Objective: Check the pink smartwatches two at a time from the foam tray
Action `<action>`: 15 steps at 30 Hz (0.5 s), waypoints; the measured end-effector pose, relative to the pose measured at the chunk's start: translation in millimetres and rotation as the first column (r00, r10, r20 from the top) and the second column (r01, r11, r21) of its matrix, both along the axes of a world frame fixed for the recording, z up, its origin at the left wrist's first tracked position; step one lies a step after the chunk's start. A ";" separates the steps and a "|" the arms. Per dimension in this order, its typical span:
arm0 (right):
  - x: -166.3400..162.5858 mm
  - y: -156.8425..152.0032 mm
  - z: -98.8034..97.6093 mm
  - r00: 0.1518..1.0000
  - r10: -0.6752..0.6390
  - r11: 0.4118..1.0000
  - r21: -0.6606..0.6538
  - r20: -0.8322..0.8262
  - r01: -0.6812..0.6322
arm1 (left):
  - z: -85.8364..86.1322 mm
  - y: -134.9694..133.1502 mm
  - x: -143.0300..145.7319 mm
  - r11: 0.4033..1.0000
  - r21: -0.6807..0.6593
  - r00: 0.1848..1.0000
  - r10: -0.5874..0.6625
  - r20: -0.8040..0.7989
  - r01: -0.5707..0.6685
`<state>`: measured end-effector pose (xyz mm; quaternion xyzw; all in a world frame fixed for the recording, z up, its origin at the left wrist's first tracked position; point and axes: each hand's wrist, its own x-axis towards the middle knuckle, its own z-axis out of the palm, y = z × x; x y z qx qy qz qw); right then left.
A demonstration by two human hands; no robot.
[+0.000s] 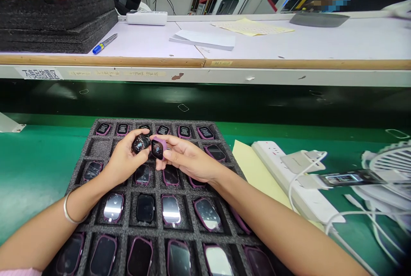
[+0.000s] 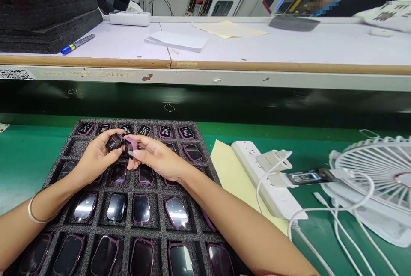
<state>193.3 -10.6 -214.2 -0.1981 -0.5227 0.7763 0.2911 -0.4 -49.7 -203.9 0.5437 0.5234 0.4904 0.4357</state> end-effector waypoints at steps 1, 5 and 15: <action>-0.2 0.9 0.3 1.000 -0.010 0.999 -0.040 -0.003 0.010 | 0.7 0.8 0.4 1.000 -0.027 0.999 0.013 0.050 -0.012; -1.0 6.7 3.2 0.994 -0.099 0.967 -0.238 -0.039 0.087 | 4.7 3.4 -0.4 0.975 -0.223 0.967 0.060 0.246 -0.004; -1.6 7.8 3.4 0.976 -0.217 0.959 -0.190 -0.010 0.212 | 11.1 3.2 -3.7 0.960 -0.259 0.887 0.028 0.461 0.104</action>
